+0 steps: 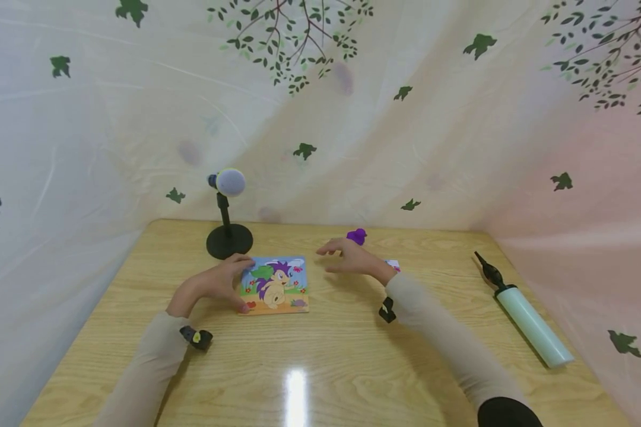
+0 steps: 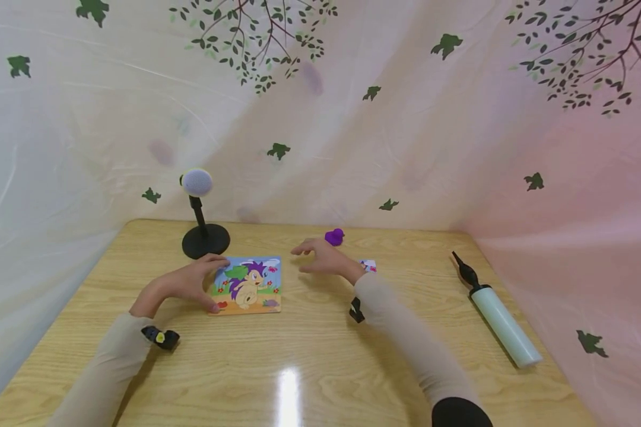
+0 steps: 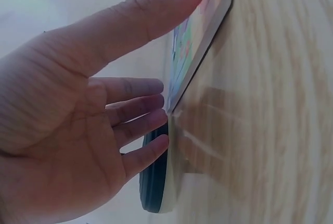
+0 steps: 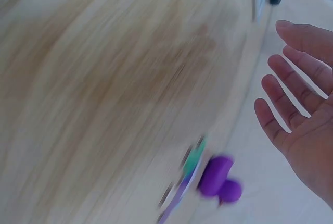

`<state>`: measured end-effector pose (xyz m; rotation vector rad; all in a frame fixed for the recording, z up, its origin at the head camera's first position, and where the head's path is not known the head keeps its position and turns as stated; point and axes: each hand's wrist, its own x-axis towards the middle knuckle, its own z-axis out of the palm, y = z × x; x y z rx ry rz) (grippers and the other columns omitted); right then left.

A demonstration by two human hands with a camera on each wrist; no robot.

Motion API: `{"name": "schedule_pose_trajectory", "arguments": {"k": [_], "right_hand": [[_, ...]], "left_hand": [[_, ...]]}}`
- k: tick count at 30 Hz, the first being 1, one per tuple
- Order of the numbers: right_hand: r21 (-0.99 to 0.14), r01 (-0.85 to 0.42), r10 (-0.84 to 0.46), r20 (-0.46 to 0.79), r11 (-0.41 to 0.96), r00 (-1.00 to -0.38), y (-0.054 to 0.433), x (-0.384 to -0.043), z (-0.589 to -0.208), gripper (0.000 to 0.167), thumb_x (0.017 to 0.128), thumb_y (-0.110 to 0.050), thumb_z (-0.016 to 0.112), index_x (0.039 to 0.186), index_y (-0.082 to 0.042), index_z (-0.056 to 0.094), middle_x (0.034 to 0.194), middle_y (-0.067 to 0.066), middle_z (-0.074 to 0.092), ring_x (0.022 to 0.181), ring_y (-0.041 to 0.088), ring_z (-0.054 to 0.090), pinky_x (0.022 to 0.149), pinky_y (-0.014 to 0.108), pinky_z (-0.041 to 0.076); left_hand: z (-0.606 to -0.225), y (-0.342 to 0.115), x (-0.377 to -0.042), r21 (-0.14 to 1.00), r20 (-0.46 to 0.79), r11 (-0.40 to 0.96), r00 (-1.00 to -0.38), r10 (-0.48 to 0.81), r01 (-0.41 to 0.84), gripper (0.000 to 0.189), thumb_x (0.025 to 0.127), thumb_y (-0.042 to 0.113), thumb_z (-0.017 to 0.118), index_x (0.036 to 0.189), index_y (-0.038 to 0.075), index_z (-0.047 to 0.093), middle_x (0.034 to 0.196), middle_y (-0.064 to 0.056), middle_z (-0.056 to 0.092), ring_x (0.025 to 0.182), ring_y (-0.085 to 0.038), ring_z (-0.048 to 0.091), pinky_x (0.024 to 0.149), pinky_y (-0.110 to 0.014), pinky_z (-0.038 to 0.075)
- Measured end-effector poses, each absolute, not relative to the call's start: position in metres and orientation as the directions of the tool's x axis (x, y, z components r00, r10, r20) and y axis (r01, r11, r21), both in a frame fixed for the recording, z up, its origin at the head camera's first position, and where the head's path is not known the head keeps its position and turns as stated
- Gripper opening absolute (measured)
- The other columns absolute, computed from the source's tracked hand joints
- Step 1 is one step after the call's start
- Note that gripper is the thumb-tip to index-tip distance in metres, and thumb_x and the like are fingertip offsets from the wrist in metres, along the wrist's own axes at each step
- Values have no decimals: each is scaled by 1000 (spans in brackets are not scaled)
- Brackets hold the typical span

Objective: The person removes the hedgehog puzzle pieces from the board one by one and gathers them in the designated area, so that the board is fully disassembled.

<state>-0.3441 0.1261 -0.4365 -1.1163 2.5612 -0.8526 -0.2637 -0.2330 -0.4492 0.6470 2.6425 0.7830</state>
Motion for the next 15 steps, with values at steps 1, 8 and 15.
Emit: {"name": "schedule_pose_trajectory", "arguments": {"k": [1, 8, 15], "right_hand": [[-582, -607, -732, 30, 540, -680, 119, -343, -435, 44, 91, -10, 76, 132, 0, 65, 128, 19, 67, 119, 39, 60, 101, 55, 52], [-578, -644, -779, 21, 502, -627, 68, -337, -430, 45, 91, -12, 76, 134, -3, 65, 128, 15, 67, 118, 34, 61, 99, 48, 54], [-566, -661, -803, -3, 492, -596, 28, -334, -432, 43, 92, -13, 75, 133, -4, 66, 131, 13, 66, 115, 28, 63, 96, 39, 55]], "left_hand": [[-449, -233, -264, 571, -162, 751, -851, 499, 332, 108, 73, 37, 92, 154, -4, 35, 157, -26, 30, 143, -46, 33, 119, -64, 31], [-447, -237, -264, 565, -165, 758, -856, 491, 326, 108, 71, 33, 93, 153, -7, 35, 156, -28, 28, 143, -49, 32, 119, -65, 30], [-447, -238, -265, 558, -179, 768, -858, 482, 315, 107, 72, 34, 94, 153, -7, 37, 157, -28, 28, 143, -50, 32, 119, -66, 30]]}}
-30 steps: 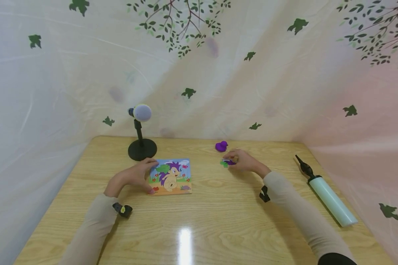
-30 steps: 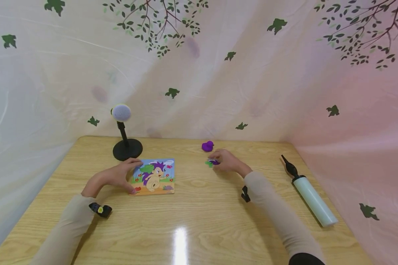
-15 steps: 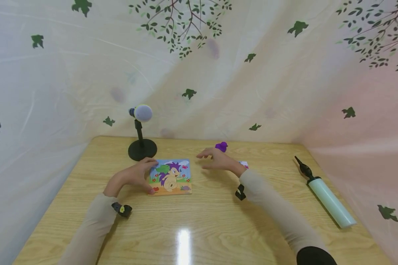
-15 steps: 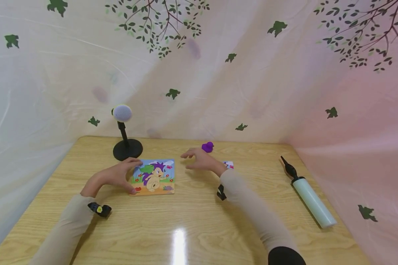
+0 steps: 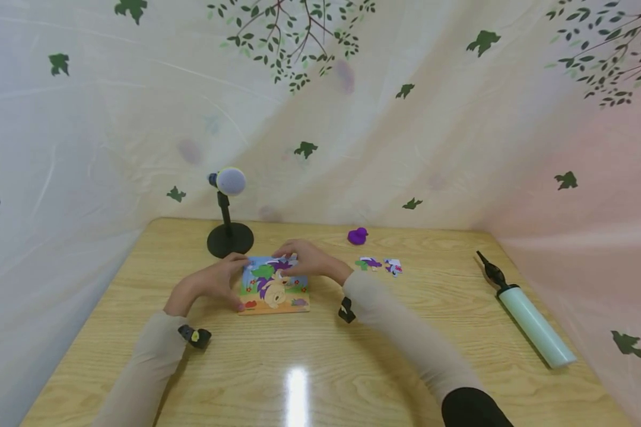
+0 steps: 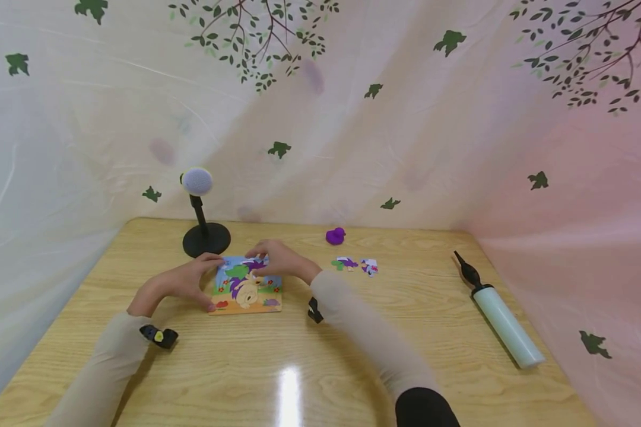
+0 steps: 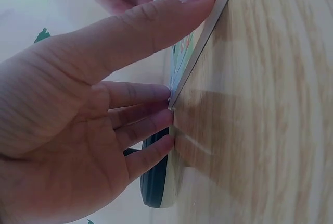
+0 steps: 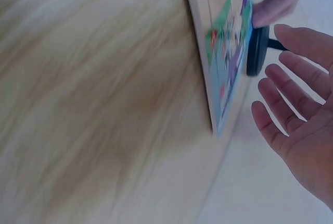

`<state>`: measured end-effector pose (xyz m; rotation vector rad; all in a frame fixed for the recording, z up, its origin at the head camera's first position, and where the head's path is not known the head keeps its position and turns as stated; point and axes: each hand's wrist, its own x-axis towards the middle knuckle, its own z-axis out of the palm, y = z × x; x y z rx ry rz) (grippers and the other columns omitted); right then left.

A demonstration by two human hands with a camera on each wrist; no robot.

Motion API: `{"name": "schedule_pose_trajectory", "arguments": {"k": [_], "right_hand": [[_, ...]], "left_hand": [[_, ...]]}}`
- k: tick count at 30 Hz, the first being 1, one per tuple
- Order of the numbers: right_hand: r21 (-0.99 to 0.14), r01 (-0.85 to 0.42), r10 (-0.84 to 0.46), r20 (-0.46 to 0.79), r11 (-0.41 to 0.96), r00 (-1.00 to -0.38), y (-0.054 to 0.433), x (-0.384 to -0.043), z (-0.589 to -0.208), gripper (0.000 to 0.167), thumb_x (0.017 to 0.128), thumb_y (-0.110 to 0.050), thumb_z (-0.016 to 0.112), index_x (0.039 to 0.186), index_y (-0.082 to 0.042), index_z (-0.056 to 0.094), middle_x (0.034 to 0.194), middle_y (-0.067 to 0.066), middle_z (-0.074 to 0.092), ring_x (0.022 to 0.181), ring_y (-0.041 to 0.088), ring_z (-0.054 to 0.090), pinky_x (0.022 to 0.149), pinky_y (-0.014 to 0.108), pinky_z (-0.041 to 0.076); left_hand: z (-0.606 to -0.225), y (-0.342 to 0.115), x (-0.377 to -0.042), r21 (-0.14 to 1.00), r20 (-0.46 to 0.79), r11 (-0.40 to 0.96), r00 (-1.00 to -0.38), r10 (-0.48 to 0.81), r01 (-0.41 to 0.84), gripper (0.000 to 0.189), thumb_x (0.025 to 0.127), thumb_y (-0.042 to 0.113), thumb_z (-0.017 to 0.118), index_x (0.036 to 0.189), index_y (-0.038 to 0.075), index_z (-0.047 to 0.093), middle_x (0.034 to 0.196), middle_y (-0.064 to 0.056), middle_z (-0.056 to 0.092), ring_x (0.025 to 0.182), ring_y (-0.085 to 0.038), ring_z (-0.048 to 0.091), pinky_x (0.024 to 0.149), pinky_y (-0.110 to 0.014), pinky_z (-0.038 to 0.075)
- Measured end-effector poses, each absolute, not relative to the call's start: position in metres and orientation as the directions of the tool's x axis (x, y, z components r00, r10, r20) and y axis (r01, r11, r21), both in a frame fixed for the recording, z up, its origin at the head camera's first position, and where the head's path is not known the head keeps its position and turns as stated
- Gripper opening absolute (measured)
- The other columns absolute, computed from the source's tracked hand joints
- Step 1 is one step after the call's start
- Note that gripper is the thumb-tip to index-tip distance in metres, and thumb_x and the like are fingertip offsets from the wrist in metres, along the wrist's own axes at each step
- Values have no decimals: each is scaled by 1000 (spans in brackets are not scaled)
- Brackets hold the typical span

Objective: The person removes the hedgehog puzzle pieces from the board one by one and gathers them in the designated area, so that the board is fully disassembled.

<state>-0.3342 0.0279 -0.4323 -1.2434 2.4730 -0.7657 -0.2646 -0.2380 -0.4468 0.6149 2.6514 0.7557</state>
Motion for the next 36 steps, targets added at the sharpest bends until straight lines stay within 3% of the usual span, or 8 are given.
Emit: {"name": "schedule_pose_trajectory", "arguments": {"k": [8, 20, 36], "right_hand": [[-582, -651, -807, -17, 488, -590, 4, -333, -440, 45, 90, -12, 78, 133, -2, 66, 126, 14, 65, 108, 25, 63, 88, 23, 53], [-608, -569, -748, -64, 554, -660, -12, -331, -448, 47, 89, -12, 77, 134, -3, 66, 126, 13, 62, 112, 23, 61, 95, 28, 54], [-568, -553, -717, -98, 609, -690, -19, -328, -446, 45, 90, -15, 78, 133, -7, 67, 122, 9, 61, 111, 21, 60, 94, 26, 53]], "left_hand": [[-447, -239, -266, 564, -173, 762, -857, 485, 318, 108, 71, 32, 94, 153, -8, 36, 156, -28, 28, 145, -50, 31, 119, -65, 29], [-447, -238, -266, 565, -196, 766, -853, 484, 305, 110, 72, 33, 93, 154, -8, 33, 157, -28, 27, 146, -48, 31, 120, -64, 30], [-445, -239, -264, 573, -197, 765, -856, 478, 295, 110, 72, 32, 94, 154, -7, 33, 157, -28, 27, 146, -48, 31, 119, -65, 29]]}}
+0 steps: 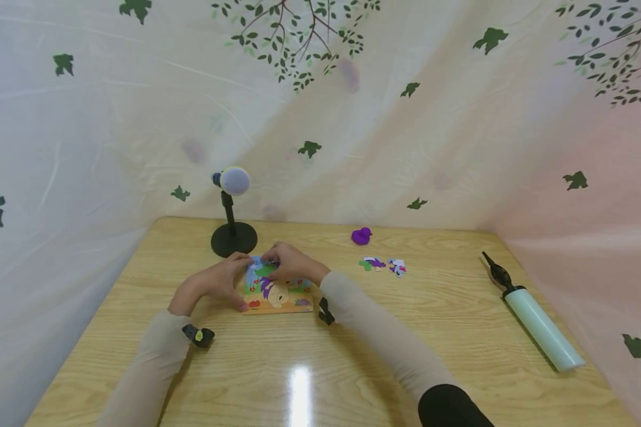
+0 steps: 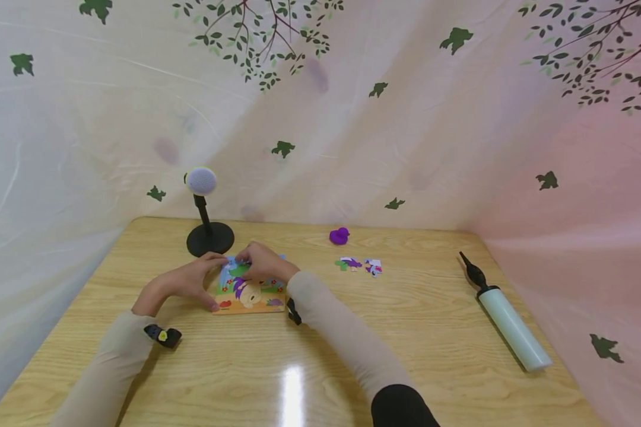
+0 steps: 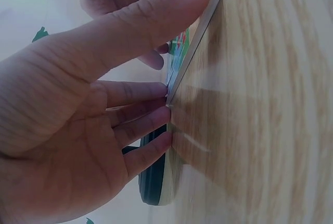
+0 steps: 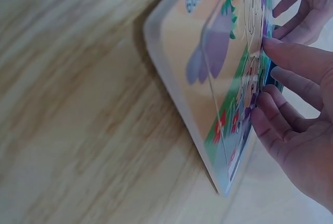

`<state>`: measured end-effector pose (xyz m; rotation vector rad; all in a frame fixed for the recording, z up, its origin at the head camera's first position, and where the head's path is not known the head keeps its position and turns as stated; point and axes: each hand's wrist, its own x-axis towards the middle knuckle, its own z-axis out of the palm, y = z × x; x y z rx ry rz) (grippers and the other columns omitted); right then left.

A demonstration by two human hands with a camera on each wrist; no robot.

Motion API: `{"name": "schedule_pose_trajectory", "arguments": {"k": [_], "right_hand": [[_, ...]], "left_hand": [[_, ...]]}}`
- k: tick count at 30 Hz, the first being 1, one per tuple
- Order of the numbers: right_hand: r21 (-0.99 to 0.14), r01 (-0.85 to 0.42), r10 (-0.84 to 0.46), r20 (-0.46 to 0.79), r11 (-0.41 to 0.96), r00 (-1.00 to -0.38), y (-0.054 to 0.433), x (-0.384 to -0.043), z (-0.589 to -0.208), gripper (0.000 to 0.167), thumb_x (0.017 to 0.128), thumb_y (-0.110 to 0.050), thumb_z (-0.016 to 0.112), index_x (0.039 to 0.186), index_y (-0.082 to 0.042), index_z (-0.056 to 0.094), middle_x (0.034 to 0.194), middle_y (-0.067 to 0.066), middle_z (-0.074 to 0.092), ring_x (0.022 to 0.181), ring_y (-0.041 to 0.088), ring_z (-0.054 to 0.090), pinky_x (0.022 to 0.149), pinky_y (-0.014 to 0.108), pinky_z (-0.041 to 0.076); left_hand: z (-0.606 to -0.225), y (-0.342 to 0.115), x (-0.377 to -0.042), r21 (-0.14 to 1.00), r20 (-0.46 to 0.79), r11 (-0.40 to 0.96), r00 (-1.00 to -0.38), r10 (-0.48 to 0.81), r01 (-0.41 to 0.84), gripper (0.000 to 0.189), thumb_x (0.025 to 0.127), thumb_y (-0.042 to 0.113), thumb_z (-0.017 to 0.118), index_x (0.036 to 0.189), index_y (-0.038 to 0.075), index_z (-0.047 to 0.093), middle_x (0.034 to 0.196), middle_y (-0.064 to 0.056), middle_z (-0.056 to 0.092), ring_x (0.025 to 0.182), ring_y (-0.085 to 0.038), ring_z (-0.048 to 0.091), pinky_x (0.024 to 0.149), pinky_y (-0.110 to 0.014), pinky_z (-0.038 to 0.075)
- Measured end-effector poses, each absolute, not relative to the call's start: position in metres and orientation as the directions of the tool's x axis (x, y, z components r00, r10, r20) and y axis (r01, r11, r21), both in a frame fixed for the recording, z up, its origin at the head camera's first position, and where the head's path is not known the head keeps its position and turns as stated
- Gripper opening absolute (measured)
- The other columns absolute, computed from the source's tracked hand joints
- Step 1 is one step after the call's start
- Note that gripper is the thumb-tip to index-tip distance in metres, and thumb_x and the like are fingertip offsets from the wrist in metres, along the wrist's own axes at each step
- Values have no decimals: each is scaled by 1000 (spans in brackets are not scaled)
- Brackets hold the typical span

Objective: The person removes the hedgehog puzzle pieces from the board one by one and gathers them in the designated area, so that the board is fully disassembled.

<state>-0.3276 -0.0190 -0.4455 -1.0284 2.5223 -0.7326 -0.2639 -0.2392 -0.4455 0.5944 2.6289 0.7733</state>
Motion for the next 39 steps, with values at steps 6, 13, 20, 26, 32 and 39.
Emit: {"name": "schedule_pose_trajectory", "arguments": {"k": [6, 13, 20, 26, 32, 39], "right_hand": [[-554, -573, -726, -87, 605, -682, -20, -328, -446, 46, 90, -15, 79, 133, -6, 68, 120, 9, 60, 111, 21, 59, 94, 26, 52], [-553, -576, -725, -78, 602, -684, -21, -328, -445, 47, 88, -14, 81, 132, -6, 68, 120, 9, 60, 112, 21, 59, 95, 26, 52], [-549, -586, -734, -74, 595, -675, -21, -327, -445, 47, 89, -14, 80, 133, -7, 67, 120, 10, 61, 111, 22, 60, 94, 27, 53], [-550, -589, -736, -71, 592, -673, -21, -327, -445, 47, 88, -13, 80, 133, -5, 67, 120, 11, 60, 110, 22, 57, 92, 27, 51], [-559, -579, -731, -74, 594, -678, -20, -329, -445, 48, 88, -13, 80, 133, -1, 66, 123, 12, 65, 112, 24, 61, 96, 29, 54], [-579, -555, -722, -86, 597, -686, -20, -330, -443, 46, 90, -12, 78, 132, 2, 65, 123, 15, 67, 114, 27, 62, 100, 34, 55]], "left_hand": [[-444, -238, -262, 575, -194, 763, -856, 480, 297, 109, 73, 31, 93, 154, -8, 32, 157, -29, 28, 145, -48, 32, 119, -65, 29], [-444, -237, -262, 573, -187, 760, -854, 485, 306, 108, 73, 31, 93, 154, -9, 33, 156, -29, 29, 144, -48, 34, 119, -64, 30], [-445, -239, -262, 573, -176, 754, -850, 497, 322, 108, 72, 31, 93, 153, -9, 34, 154, -29, 30, 142, -49, 35, 118, -65, 31], [-445, -238, -262, 570, -179, 759, -854, 489, 315, 108, 72, 32, 94, 153, -8, 35, 155, -29, 29, 143, -49, 35, 119, -65, 31], [-447, -238, -264, 573, -191, 764, -859, 475, 295, 108, 72, 32, 94, 153, -8, 35, 156, -28, 28, 144, -48, 33, 120, -64, 29], [-447, -239, -265, 576, -202, 768, -861, 467, 281, 108, 72, 31, 94, 153, -7, 34, 157, -28, 27, 145, -48, 32, 120, -65, 28]]}}
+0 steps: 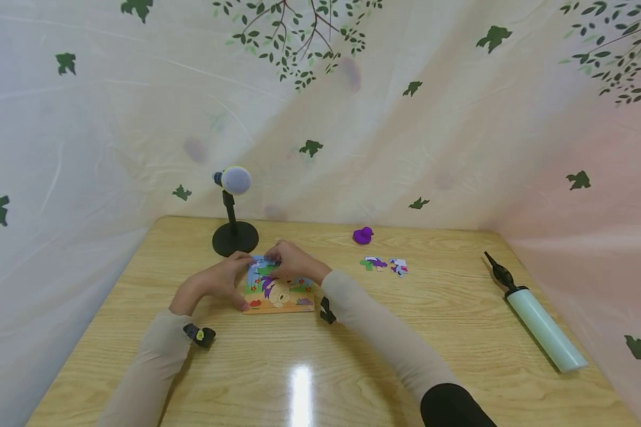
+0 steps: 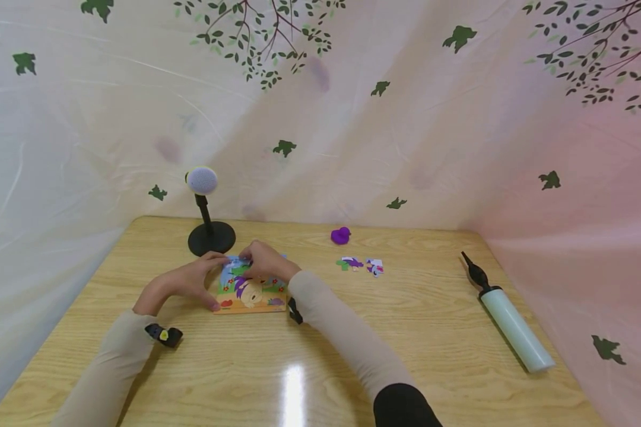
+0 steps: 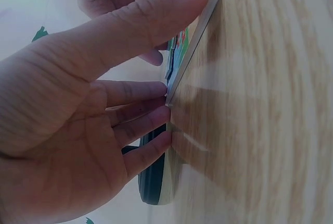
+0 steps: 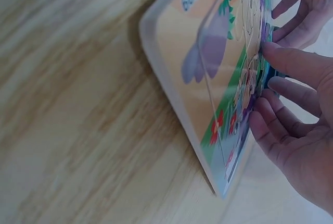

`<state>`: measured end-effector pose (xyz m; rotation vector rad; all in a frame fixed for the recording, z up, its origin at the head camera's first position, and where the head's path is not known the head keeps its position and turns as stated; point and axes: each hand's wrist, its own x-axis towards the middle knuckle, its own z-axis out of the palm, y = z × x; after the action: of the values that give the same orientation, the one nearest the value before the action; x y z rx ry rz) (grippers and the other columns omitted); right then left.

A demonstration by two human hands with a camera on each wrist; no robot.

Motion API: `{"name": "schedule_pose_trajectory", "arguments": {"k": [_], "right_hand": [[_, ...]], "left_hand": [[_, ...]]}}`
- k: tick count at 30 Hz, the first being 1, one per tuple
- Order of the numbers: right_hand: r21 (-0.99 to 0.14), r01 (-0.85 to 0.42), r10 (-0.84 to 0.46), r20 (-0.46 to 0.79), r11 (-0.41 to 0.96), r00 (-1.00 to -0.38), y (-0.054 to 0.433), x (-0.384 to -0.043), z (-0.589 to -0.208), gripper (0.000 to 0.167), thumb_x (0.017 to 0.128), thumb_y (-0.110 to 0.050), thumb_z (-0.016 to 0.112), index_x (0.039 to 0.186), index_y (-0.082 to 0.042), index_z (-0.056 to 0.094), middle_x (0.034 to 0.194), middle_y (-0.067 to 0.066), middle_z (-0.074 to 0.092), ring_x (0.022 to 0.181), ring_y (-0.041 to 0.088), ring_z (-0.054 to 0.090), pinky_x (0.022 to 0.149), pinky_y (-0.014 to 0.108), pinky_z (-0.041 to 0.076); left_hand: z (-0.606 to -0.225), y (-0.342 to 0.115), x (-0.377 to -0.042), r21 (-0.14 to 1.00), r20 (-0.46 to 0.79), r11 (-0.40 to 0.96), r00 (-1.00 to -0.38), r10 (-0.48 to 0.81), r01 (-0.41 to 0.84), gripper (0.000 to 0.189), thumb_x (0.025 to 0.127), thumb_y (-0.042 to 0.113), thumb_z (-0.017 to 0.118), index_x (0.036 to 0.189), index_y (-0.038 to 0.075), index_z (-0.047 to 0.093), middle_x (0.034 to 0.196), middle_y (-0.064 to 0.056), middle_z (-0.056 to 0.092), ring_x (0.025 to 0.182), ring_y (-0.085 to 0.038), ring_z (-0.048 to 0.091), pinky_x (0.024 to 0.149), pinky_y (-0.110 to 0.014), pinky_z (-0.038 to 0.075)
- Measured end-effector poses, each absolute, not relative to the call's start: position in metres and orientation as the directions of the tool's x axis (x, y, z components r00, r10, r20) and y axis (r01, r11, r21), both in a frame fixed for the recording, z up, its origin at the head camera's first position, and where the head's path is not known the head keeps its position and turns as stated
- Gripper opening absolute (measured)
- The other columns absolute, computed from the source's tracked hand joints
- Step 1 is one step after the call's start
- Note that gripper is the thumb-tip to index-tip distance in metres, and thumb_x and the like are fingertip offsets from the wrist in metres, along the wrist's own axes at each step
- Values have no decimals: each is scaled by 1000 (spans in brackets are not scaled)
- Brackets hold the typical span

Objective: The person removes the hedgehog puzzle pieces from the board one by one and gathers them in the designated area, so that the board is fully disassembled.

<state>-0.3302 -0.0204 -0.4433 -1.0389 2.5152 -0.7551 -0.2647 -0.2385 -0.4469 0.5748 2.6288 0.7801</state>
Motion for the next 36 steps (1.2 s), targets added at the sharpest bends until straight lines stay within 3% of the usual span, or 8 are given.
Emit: {"name": "schedule_pose_trajectory", "arguments": {"k": [15, 24, 36], "right_hand": [[-591, -568, -744, -83, 572, -663, -21, -332, -445, 41, 88, -8, 77, 128, 1, 69, 126, 14, 72, 118, 27, 67, 102, 32, 55], [-590, -571, -746, -82, 571, -661, -18, -334, -446, 44, 85, -8, 78, 128, -2, 70, 114, 10, 66, 105, 20, 63, 91, 25, 56], [-574, -613, -762, -30, 543, -647, -8, -336, -446, 43, 82, -4, 78, 125, 1, 71, 115, 12, 67, 100, 20, 60, 83, 22, 53]], "left_hand": [[-447, -239, -266, 572, -204, 765, -852, 482, 296, 108, 73, 33, 93, 154, -7, 34, 156, -27, 28, 143, -47, 34, 119, -65, 30], [-446, -240, -266, 579, -190, 757, -853, 485, 302, 108, 72, 31, 94, 154, -7, 34, 156, -28, 28, 144, -48, 32, 120, -64, 29], [-447, -239, -265, 564, -198, 766, -851, 487, 308, 110, 73, 34, 93, 154, -7, 32, 156, -28, 27, 144, -48, 32, 120, -64, 30]]}}
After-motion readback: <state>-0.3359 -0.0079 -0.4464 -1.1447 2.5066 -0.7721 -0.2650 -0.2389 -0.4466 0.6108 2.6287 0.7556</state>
